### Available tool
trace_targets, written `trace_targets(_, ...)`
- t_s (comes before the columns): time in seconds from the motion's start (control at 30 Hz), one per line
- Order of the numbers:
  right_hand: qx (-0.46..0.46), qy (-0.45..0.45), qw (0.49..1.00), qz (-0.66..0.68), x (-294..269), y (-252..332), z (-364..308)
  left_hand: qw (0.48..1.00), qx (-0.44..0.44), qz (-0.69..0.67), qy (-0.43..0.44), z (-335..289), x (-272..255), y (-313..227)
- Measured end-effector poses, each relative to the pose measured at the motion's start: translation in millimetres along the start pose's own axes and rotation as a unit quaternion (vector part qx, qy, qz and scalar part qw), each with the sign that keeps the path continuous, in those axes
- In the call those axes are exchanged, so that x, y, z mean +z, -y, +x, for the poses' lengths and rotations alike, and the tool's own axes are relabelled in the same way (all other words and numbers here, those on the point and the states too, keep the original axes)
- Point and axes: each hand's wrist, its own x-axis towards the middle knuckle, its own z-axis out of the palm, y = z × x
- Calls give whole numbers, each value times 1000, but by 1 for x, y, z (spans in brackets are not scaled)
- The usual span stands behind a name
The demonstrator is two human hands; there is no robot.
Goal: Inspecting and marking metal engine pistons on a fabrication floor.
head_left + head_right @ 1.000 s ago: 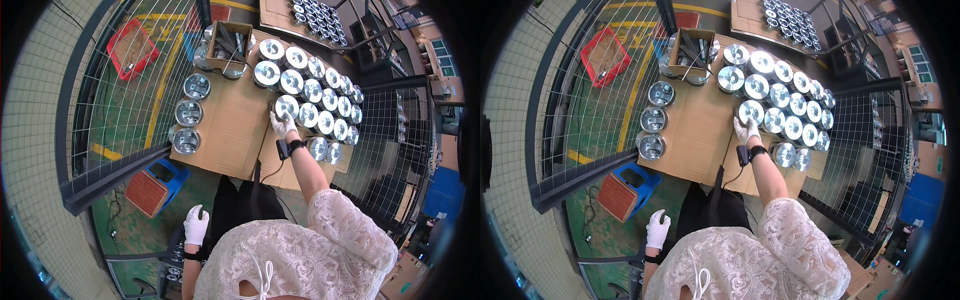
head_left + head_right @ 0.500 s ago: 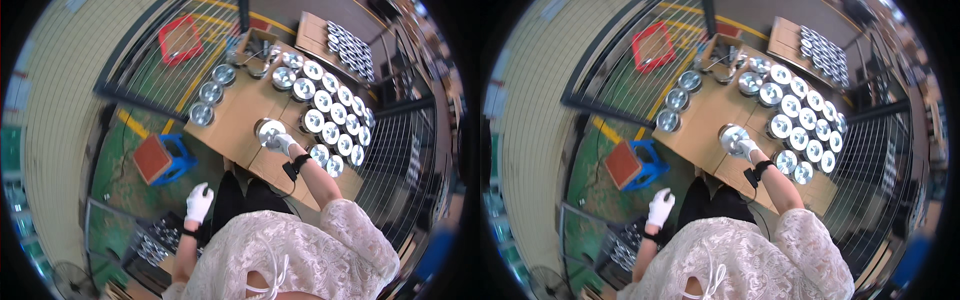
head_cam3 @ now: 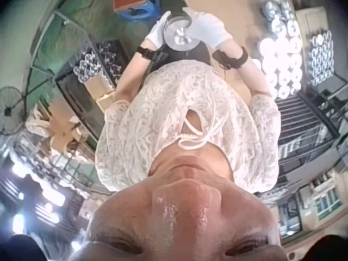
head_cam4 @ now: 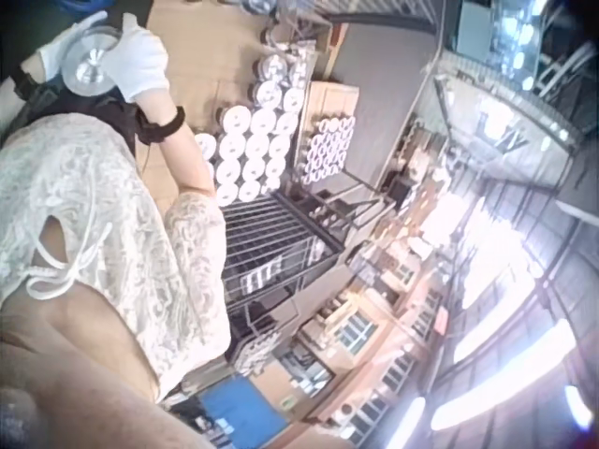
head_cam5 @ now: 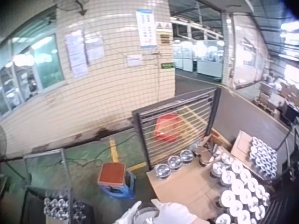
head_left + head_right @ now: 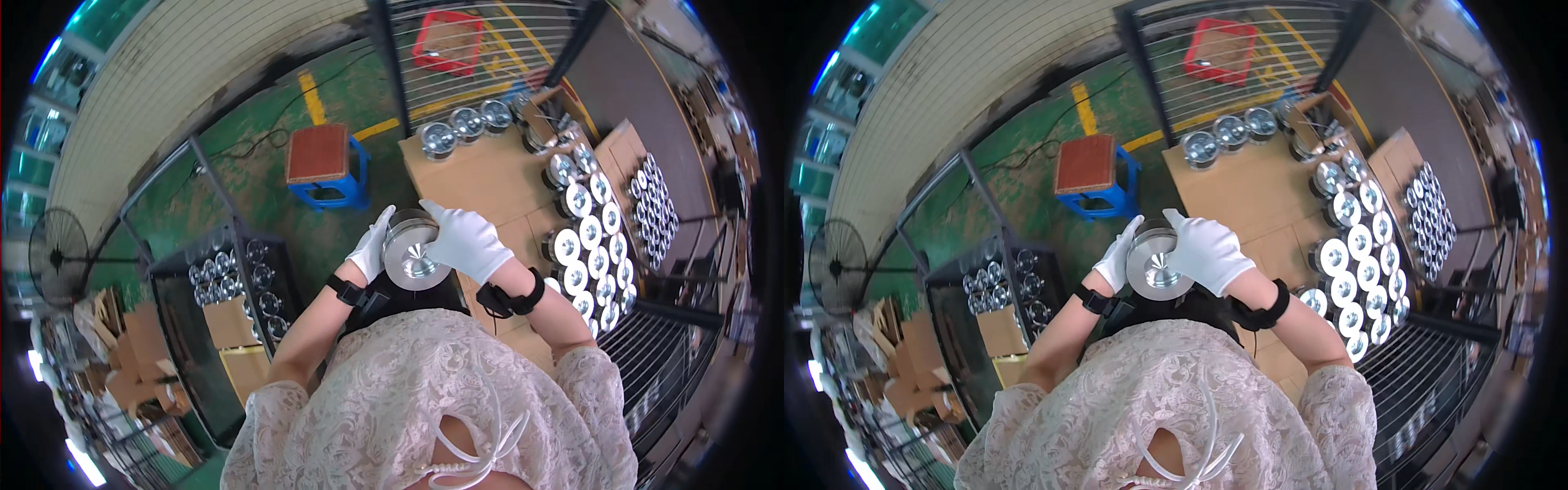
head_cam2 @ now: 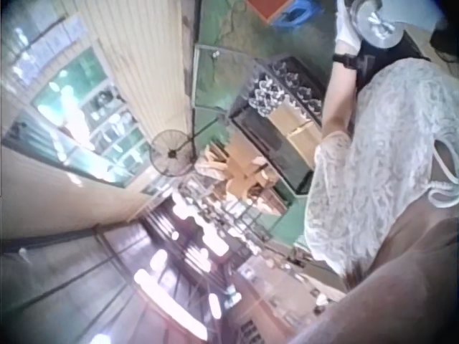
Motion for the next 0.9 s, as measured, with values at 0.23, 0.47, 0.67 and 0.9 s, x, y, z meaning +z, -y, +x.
trace_targets(0.23, -66, -175, 932, 310, 54, -11, -9, 981, 89, -132, 114, -4, -39, 4)
trace_targets(0.47, 37, 195, 660, 725, 48, 15, -19, 892, 90, -273, 349, 2, -41, -40)
trace_targets(0.67, -67, 182, 466, 864, 52, 25, 1, 976, 196, -74, 55, -28, 44, -87)
trace_targets(0.9, -134, 102, 448, 878, 59, 10, 17, 846, 376, 354, -134, -42, 67, -94)
